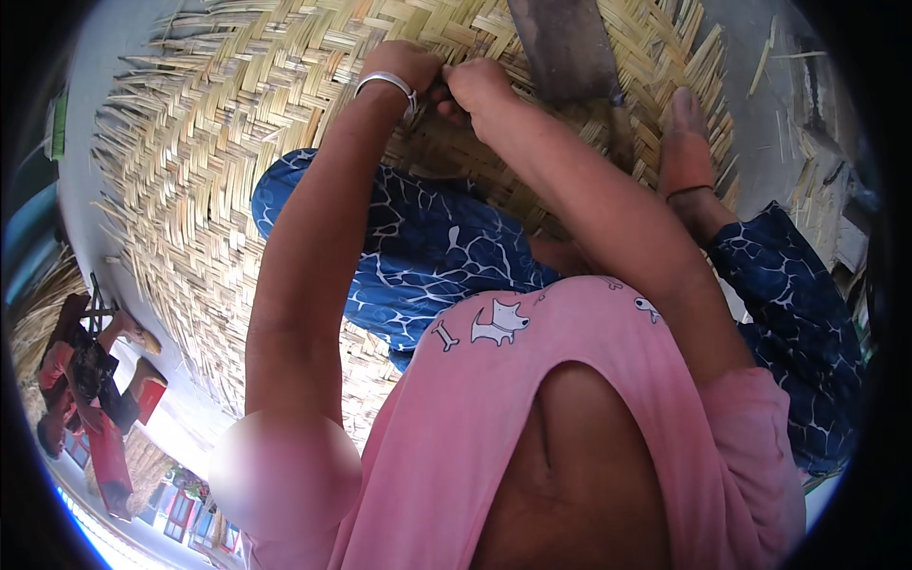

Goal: The person sits on the floor and uses a machete to repeatedly strike and tighten the edges of a woven mat made of dried palm leaves. They adjust the mat's position and continue tapping along the perimeter to secure the weave.

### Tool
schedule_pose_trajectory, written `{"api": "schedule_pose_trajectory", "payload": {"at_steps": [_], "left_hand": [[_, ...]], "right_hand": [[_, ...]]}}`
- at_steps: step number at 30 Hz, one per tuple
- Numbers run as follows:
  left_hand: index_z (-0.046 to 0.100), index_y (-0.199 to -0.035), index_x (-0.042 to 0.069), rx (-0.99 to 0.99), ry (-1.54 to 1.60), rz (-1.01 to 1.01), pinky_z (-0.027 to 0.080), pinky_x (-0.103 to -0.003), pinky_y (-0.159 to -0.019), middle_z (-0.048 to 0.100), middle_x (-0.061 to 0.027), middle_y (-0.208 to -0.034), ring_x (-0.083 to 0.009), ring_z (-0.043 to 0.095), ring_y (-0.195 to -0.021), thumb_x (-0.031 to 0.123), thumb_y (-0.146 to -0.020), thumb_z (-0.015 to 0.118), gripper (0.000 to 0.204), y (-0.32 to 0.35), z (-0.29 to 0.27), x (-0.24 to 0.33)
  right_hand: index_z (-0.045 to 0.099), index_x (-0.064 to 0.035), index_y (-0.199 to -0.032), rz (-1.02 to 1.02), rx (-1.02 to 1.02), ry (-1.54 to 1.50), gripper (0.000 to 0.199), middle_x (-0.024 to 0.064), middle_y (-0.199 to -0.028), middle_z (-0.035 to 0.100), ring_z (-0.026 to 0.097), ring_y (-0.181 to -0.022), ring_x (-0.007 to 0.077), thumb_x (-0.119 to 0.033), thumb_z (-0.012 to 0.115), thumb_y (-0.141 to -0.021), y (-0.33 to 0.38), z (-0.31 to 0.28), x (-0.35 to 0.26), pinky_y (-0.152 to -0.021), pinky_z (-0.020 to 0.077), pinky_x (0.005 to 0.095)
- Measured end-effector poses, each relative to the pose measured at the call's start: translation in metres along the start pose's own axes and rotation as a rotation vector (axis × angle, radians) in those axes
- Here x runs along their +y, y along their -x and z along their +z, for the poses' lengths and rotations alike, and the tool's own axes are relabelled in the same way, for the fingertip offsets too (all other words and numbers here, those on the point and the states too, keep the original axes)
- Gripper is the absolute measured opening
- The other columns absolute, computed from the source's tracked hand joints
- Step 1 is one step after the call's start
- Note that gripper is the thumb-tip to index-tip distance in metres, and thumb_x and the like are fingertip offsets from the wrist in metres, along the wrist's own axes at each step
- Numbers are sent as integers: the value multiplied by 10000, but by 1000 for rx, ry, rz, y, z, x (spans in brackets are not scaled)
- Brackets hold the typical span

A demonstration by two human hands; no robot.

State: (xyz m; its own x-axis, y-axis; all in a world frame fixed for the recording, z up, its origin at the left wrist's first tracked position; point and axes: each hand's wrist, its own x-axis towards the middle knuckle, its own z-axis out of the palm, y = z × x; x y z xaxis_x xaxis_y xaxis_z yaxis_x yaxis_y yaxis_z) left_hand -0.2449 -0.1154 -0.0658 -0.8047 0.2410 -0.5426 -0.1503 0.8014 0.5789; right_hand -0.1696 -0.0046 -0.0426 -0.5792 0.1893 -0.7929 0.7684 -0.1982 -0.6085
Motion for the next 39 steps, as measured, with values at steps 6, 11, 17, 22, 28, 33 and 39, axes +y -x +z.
{"api": "schedule_pose_trajectory", "payload": {"at_steps": [6,11,17,22,28,33,39], "left_hand": [[715,-906,2,9,9,-40,495,-306,-622,679,-83,-746,-152,617,-660,351,-776,685,374,9,-2,10],[714,-912,1,-28,25,-59,492,-305,-623,681,-93,-772,-156,605,-659,343,-776,681,369,-1,-3,-2],[690,-828,23,-120,-20,-140,422,-294,-470,610,-41,-661,-128,506,-512,357,-801,680,335,1,-12,10],[668,-775,25,-119,-75,-214,376,-295,-409,547,-17,-576,-125,450,-449,366,-800,686,342,-4,-9,14],[690,-778,6,53,-129,-27,453,-322,-501,617,-67,-632,-148,535,-516,370,-764,720,365,4,2,15],[706,-823,7,49,-6,-50,483,-320,-563,665,-97,-688,-156,609,-595,388,-785,707,382,6,1,7],[696,-871,20,27,-298,214,505,-372,-709,693,-138,-808,-251,665,-758,456,-800,684,442,27,-22,15]], "right_hand": [[615,-2,-832,6,-7,-23,228,73,-694,650,607,-518,162,-172,493,-923,5,0,-3,-449,461,308],[584,-57,-823,85,-78,-38,190,30,-682,602,524,-488,112,-190,505,-934,7,-4,-9,-447,420,295],[572,-51,-852,122,-114,-62,171,31,-677,606,526,-477,101,-178,497,-939,7,-10,-12,-422,428,272],[576,-51,-837,157,-127,-36,179,29,-658,605,539,-484,96,-177,497,-938,6,-10,-14,-414,425,257],[613,-20,-766,67,-109,-39,247,62,-670,646,607,-508,146,-172,489,-917,-5,-6,0,-434,448,290],[607,-59,-781,-46,-154,2,273,36,-711,638,578,-536,128,-250,498,-944,3,-9,5,-489,444,293],[629,-3,-896,-141,-113,23,290,75,-693,655,629,-542,167,-267,517,-937,35,-32,2,-490,491,301]]}}
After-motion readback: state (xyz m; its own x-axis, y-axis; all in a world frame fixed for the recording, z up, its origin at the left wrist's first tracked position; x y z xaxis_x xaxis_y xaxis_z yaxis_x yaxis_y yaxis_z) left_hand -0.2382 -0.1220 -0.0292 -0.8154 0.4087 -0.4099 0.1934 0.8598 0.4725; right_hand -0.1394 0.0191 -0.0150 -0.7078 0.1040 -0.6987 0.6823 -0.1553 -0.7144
